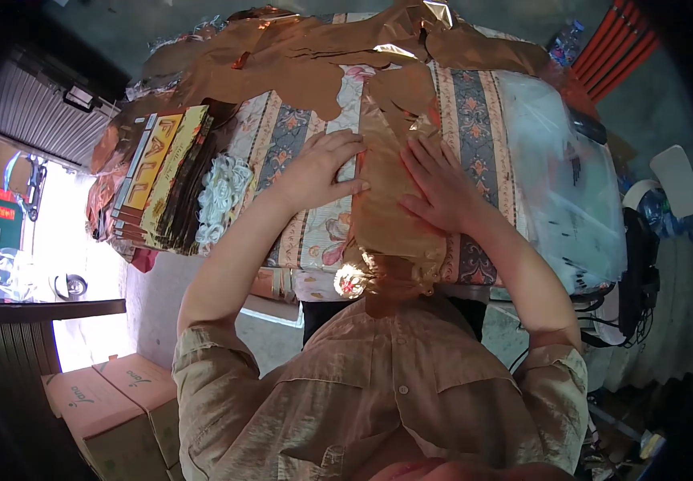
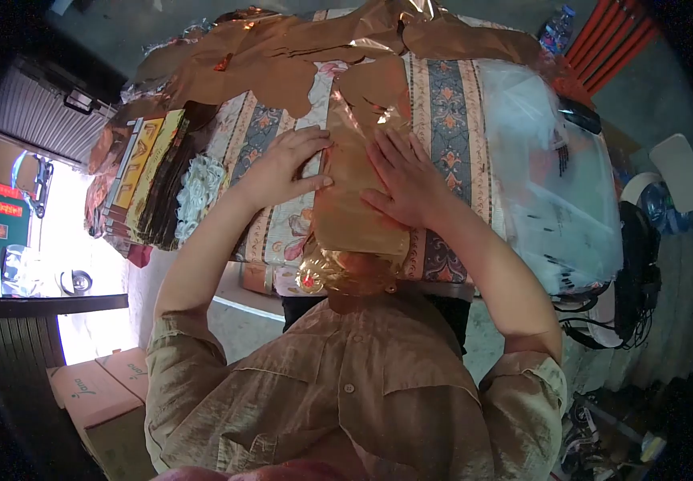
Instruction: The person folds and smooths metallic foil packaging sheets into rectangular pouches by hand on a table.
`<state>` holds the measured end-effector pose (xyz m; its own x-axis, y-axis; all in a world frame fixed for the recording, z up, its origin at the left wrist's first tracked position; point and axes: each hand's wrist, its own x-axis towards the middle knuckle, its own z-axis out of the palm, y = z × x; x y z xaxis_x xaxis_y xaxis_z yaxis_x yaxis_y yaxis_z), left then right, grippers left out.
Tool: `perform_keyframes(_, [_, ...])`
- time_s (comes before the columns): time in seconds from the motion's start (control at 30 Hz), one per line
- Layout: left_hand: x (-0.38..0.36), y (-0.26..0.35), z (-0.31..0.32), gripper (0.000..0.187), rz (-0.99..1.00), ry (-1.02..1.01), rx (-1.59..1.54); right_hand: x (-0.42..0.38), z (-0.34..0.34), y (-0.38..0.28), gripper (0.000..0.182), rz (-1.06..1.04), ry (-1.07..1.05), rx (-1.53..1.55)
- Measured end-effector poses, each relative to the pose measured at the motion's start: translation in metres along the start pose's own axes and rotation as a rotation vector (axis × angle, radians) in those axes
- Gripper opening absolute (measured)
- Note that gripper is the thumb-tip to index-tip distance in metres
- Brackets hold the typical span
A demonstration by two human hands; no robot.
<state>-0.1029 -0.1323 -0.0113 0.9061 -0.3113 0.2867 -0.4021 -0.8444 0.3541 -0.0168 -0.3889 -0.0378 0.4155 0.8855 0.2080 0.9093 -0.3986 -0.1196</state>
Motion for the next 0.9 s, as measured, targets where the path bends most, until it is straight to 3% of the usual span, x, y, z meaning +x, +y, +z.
perform_keyframes(0.17, [0.002,-0.002,-0.002,0.054,0.004,-0.022,-0.004,0.001,-0.001,0.000,0.077,-0.008,-0.010,0.022])
perform_keyframes(0.43, [0.038,-0.016,0.005,0.028,0.040,0.167,0.002,0.001,-0.002,-0.001,0.076,-0.023,-0.031,0.000])
perform_keyframes(0.67, [0.060,-0.039,0.022,0.025,-0.041,0.101,0.033,0.001,0.001,0.001,0.076,-0.023,-0.015,0.015])
perform_keyframes(0.73, [0.062,-0.043,0.024,0.027,-0.014,0.184,0.097,0.001,0.000,0.000,0.076,-0.018,-0.020,0.021])
perform_keyframes(0.9, [0.073,-0.043,0.023,0.026,-0.090,0.172,0.244,0.001,-0.002,-0.001,0.076,-0.010,-0.018,0.013])
